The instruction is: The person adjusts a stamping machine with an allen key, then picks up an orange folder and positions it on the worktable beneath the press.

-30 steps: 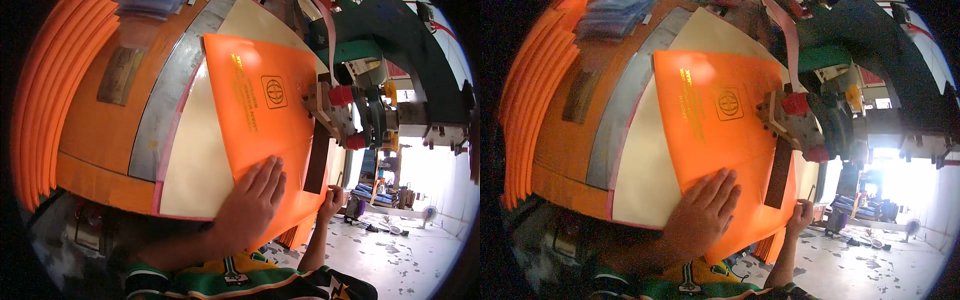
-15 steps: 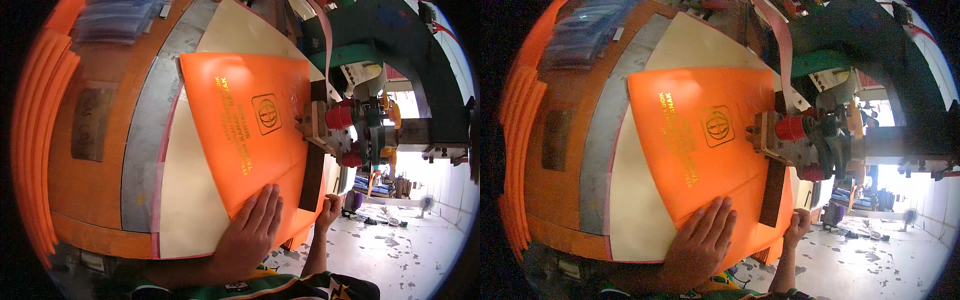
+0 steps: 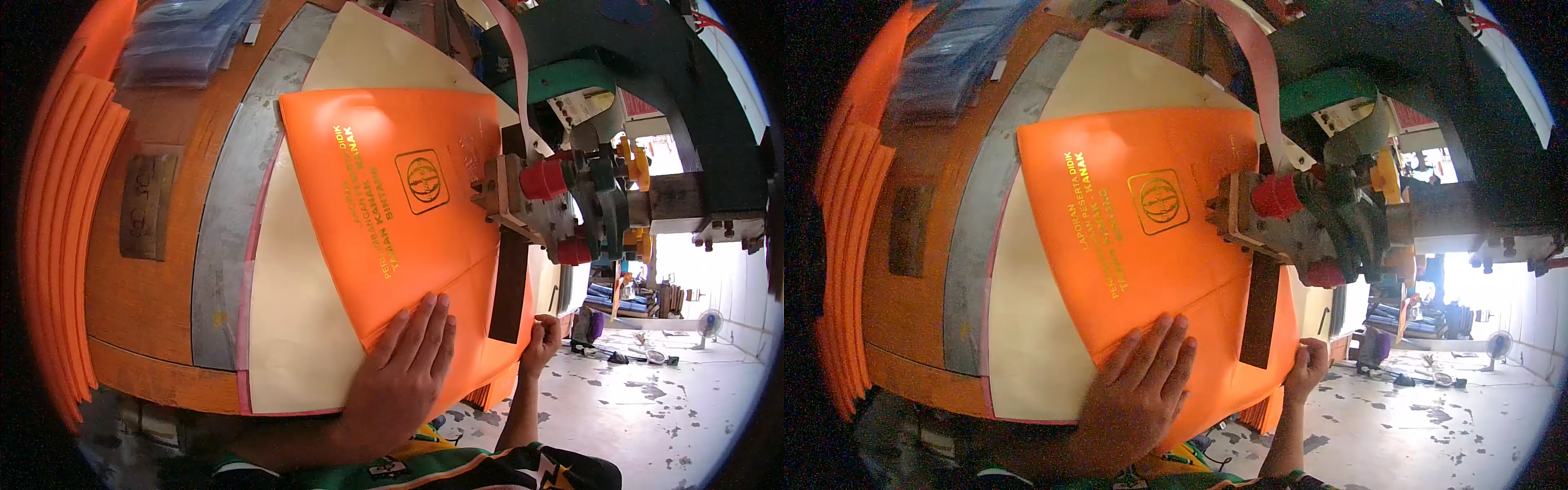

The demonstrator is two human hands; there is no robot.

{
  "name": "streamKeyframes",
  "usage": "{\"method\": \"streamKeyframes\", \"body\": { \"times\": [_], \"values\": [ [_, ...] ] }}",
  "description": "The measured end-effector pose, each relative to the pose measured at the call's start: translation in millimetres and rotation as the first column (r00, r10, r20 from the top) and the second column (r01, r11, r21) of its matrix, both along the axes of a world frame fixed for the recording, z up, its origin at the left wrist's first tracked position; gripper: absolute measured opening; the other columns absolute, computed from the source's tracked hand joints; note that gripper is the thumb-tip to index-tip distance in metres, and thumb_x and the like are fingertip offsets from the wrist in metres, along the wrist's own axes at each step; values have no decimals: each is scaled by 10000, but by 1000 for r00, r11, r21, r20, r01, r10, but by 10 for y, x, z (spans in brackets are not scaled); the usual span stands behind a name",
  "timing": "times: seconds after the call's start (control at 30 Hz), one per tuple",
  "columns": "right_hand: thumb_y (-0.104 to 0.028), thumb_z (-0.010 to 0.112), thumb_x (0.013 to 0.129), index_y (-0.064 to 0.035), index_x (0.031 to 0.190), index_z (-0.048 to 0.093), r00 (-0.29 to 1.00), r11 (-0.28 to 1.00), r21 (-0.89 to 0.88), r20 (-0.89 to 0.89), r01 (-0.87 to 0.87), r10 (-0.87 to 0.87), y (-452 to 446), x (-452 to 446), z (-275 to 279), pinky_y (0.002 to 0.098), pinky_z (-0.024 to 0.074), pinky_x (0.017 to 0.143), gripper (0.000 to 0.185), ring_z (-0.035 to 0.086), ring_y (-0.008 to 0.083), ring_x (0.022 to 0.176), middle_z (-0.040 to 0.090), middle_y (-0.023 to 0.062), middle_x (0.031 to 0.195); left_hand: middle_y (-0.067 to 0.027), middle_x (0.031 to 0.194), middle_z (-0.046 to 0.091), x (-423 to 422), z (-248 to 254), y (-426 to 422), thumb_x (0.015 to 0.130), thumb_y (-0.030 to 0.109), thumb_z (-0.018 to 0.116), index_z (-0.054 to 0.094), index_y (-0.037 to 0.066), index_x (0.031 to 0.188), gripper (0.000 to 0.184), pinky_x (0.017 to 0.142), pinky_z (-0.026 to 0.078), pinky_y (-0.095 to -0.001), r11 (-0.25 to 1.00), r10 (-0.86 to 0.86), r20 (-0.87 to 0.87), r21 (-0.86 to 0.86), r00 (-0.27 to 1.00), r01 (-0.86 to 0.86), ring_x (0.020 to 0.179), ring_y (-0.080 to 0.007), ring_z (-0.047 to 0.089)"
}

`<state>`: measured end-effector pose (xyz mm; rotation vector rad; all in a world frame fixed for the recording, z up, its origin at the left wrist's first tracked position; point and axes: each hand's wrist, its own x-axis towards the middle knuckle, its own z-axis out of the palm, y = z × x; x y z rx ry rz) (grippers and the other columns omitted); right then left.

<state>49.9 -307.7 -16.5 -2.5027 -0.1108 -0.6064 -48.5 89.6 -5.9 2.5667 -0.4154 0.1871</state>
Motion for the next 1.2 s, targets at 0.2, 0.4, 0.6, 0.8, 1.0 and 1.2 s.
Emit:
{"method": "streamKeyframes", "body": {
  "times": [0.2, 0.4, 0.6, 0.8, 1.0, 1.2],
  "values": [
    [-70, 589, 954, 8, 951, 680, 1000, 1000, -22, 21, 22, -21, -117, -56, -35, 308, 461, 698, 120, 555, 148, 745, 612, 45, 828, -209, 1666, 481, 110, 6, 37, 1003, 371, 657, 573, -3, 1506, 632, 1322, 269, -524, 998, -17, -21, -63, 1000, 16, 1583, -351, 411],
    [-62, 582, 932, 16, 847, 652, 996, 999, 18, 76, 44, -45, -75, -124, -54, 318, 478, 693, 135, 582, 167, 732, 640, 68, 798, -212, 1634, 511, 193, -4, 37, 1018, 315, 628, 620, -11, 1450, 542, 1308, 289, -541, 995, -13, 0, -103, 1000, 13, 1557, -367, 438],
    [-13, 561, 923, 21, 859, 630, 996, 997, 46, 68, -57, 54, -78, -116, -58, 289, 435, 687, 100, 522, 122, 741, 609, 39, 805, -214, 1624, 522, 204, -99, -6, 1017, 317, 639, 648, -5, 1427, 521, 1301, 299, -542, 985, 7, 24, -171, 1000, -3, 1558, -353, 441],
    [-28, 548, 925, -8, 822, 616, 992, 992, 104, 110, -74, 62, 57, -108, -63, 277, 419, 675, 125, 509, 117, 734, 582, 12, 772, -184, 1627, 527, 224, -33, 90, 1002, 296, 694, 644, 33, 1449, 521, 1304, 292, -537, 986, -17, -3, -166, 1000, 16, 1572, -342, 419],
    [29, 535, 889, 39, 829, 625, 999, 980, 197, 26, -31, 26, 51, -142, -61, 287, 466, 670, 108, 554, 132, 719, 629, 62, 786, -139, 1644, 523, 210, -31, 94, 992, 250, 711, 620, 59, 1476, 529, 1301, 299, -537, 993, 26, 34, -114, 999, -22, 1569, -313, 431],
    [40, 564, 896, 13, 828, 650, 996, 960, 273, 85, -54, 32, 11, -110, -154, 276, 448, 613, 113, 542, 101, 653, 630, 41, 742, -121, 1642, 541, 217, -25, 87, 1003, 235, 711, 637, 91, 1484, 508, 1300, 312, -533, 997, 50, 71, -67, 996, -46, 1550, -319, 463]
  ]
}}
